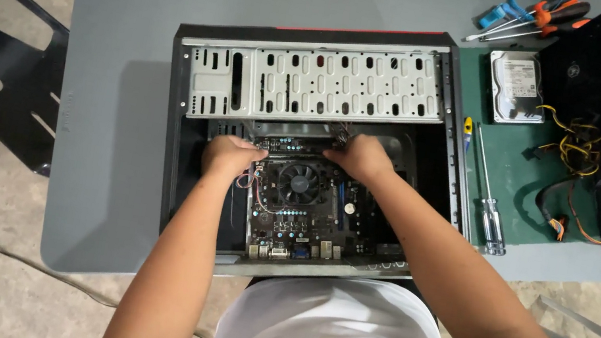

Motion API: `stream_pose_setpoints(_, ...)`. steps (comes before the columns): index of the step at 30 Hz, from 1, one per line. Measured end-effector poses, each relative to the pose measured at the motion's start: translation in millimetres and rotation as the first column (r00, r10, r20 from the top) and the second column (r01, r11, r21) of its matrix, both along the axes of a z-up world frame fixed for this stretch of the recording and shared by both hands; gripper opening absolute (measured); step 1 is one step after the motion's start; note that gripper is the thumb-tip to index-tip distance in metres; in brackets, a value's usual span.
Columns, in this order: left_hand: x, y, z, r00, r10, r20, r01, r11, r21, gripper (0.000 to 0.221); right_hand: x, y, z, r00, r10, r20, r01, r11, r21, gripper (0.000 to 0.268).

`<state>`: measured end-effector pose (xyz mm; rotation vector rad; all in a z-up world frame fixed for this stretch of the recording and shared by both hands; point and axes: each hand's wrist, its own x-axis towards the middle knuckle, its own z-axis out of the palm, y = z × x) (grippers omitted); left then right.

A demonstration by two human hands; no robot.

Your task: Cleaning computer components like RAM and hard drives with a brush and installing them into a PC case.

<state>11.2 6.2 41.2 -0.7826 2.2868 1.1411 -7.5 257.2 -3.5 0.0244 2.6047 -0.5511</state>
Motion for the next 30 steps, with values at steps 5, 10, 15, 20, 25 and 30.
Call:
stream_pose_setpoints(5, -7.1, -15.0, -29.2, 1.0, -0.024, 0.001, 0.024, 1.0, -0.001, 0.04, -6.6, 3.8, -9.5, 0.986, -0.081, 0.147, 0.096, 0.99, -0.101, 0.047)
stream_pose_setpoints(10, -10.3, -8.9, -19.4, 0.99, -0.105, 0.089, 0.112, 0.99, -0.084, 0.034, -21.8, 2.3, -58.3, 0.977, -0.051, 0.209, 0.058, 0.998, -0.029, 0.045)
stream_pose_setpoints(15, -27.6, -3.3, -43.2, 0.923, -0.286, 0.259, 0.36, 0.879, -0.313, 0.042, -37.0, 0.3, -89.3, 0.989, -0.025, 0.148, 0.007, 0.992, 0.123, 0.044)
stream_pose_setpoints(20, -33.9, -2.8, -34.6, 0.875, -0.325, 0.359, 0.43, 0.862, -0.269, 0.039, -17.8, -7.2, -48.2, 0.994, -0.032, 0.109, 0.023, 0.996, 0.084, 0.049)
stream_pose_setpoints(25, -38.5, -6.4, -36.4, 0.868, -0.31, 0.388, 0.407, 0.891, -0.2, 0.032, -23.8, -9.2, -63.4, 0.992, 0.11, 0.059, -0.119, 0.976, 0.182, 0.047)
stream_pose_setpoints(30, -40.1, -8.4, -36.6, 0.848, -0.371, 0.379, 0.468, 0.859, -0.207, 0.035, -27.3, -3.5, -78.8, 0.986, 0.163, -0.031, -0.158, 0.979, 0.127, 0.043)
